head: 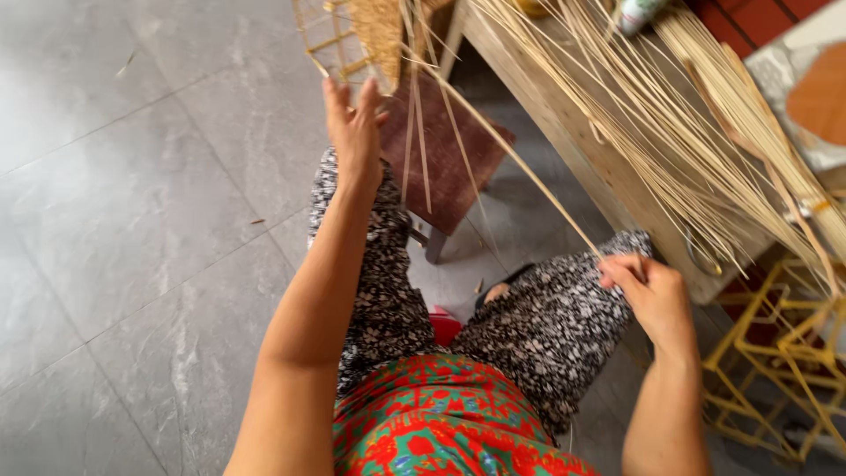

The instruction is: The person sits on a low stool and uses a knife to shave thin strips from bamboo rods. They repeatedly hold a rod, shave it with the knife, and place the finished strip on a nearby wooden surface.

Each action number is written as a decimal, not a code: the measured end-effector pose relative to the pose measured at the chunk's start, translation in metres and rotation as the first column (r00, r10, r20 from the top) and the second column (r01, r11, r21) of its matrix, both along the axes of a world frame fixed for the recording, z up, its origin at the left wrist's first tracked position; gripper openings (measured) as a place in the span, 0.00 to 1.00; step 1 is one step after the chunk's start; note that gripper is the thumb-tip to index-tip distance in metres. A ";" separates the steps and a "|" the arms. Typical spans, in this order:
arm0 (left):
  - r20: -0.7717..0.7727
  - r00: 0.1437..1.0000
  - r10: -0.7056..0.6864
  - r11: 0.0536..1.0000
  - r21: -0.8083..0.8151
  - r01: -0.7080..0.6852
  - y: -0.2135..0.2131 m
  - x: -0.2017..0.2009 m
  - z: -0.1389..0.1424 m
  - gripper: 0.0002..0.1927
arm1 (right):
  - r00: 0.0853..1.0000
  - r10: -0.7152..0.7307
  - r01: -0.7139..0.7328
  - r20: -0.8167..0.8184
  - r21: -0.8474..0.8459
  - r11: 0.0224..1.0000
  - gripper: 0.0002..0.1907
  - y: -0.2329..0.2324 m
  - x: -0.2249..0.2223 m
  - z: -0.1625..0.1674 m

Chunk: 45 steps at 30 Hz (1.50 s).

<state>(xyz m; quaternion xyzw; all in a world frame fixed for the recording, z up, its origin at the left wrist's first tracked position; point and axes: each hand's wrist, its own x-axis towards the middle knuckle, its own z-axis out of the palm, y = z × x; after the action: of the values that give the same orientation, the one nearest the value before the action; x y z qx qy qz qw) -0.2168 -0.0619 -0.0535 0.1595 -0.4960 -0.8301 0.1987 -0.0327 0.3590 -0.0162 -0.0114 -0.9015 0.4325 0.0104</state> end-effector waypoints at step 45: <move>0.298 0.501 -0.812 0.136 -0.739 0.660 0.063 0.184 0.107 0.10 | 0.960 0.170 -0.274 -0.223 -0.874 0.402 0.37 -0.098 0.030 0.068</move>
<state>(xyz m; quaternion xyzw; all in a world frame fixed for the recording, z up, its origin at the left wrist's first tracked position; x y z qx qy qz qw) -0.0330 0.0013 0.0533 -0.2836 -0.7943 -0.5168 -0.1465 -0.0027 0.2611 0.0519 0.1259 -0.5249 0.8417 -0.0105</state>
